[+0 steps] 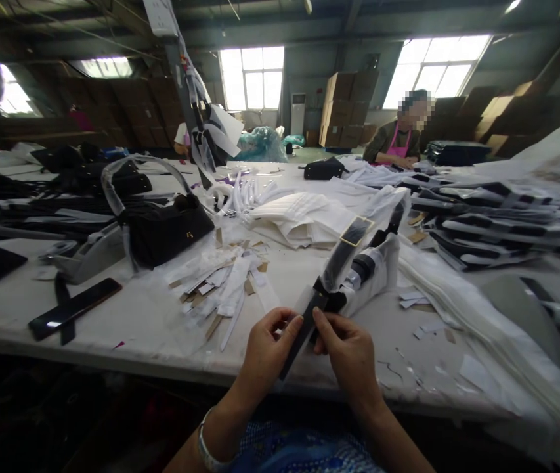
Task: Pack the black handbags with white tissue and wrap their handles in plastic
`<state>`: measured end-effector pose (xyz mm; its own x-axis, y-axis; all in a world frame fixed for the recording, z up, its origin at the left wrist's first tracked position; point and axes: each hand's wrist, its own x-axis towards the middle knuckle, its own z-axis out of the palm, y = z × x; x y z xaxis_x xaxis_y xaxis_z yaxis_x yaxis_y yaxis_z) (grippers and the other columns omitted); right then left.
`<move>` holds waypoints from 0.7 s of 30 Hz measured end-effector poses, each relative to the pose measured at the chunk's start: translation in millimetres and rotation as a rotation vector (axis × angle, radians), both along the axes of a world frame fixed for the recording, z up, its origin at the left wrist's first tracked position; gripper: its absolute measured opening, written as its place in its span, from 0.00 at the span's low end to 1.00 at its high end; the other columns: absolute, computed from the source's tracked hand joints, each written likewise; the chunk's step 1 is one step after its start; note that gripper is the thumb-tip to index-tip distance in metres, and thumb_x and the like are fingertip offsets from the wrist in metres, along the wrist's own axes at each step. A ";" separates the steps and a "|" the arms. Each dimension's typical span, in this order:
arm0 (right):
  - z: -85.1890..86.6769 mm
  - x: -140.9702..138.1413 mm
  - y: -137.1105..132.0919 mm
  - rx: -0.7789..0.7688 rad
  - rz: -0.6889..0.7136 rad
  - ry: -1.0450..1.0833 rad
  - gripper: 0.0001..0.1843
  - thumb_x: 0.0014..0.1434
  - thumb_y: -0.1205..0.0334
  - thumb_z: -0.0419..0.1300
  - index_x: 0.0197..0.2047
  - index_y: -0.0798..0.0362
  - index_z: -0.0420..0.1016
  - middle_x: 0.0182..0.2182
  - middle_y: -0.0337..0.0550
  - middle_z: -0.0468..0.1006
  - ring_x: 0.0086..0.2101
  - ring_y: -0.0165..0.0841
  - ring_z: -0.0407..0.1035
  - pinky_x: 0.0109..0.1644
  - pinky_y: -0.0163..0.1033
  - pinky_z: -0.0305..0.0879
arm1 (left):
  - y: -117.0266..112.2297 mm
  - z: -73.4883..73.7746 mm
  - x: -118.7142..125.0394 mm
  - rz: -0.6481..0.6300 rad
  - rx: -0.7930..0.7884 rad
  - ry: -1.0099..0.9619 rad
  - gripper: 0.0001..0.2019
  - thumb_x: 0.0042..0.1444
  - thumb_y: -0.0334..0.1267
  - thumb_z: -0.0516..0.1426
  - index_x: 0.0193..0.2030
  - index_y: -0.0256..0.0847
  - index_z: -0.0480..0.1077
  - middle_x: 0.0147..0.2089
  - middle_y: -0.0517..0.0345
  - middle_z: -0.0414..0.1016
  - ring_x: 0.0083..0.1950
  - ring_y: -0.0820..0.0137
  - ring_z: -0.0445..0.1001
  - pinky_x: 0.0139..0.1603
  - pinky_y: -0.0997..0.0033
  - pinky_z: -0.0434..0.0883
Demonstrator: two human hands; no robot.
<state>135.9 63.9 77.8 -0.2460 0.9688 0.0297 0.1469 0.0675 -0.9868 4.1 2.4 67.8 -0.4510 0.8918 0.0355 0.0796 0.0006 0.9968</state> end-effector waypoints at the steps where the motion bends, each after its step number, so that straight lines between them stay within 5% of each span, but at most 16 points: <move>1: -1.1 -0.6 0.2 0.002 -0.003 -0.002 0.22 0.56 0.41 0.65 0.30 0.54 0.82 0.14 0.35 0.71 0.18 0.30 0.65 0.27 0.34 0.63 | -1.6 -3.2 1.8 0.015 0.008 -0.028 0.18 0.58 0.53 0.62 0.38 0.37 0.76 0.34 0.56 0.77 0.34 0.70 0.74 0.33 0.75 0.69; 8: -6.5 -1.3 5.5 0.020 0.045 0.027 0.22 0.59 0.42 0.63 0.31 0.54 0.82 0.15 0.37 0.72 0.20 0.29 0.65 0.28 0.33 0.62 | -0.4 -11.9 7.1 0.106 0.065 0.019 0.15 0.60 0.48 0.61 0.44 0.39 0.79 0.34 0.56 0.78 0.32 0.71 0.71 0.33 0.74 0.68; 14: -5.5 -3.3 8.9 -0.026 0.031 0.066 0.24 0.57 0.42 0.65 0.26 0.56 0.81 0.13 0.37 0.70 0.17 0.28 0.63 0.26 0.33 0.61 | -3.4 -12.5 10.0 0.203 0.303 0.495 0.08 0.63 0.37 0.59 0.44 0.42 0.80 0.33 0.56 0.76 0.31 0.73 0.73 0.34 0.76 0.70; 21: -4.3 -3.2 11.6 -0.161 0.033 0.227 0.25 0.52 0.42 0.69 0.22 0.57 0.80 0.15 0.42 0.74 0.15 0.26 0.61 0.21 0.32 0.58 | -10.8 -17.2 8.5 0.084 0.393 0.955 0.15 0.68 0.30 0.52 0.57 0.42 0.75 0.35 0.54 0.79 0.36 0.73 0.78 0.39 0.78 0.73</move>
<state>132.7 75.5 73.5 -0.2818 0.9572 -0.0658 -0.0786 -0.0914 -0.9927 12.6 -8.4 50.5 -0.1419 0.7071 0.6928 0.8520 -0.2691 0.4492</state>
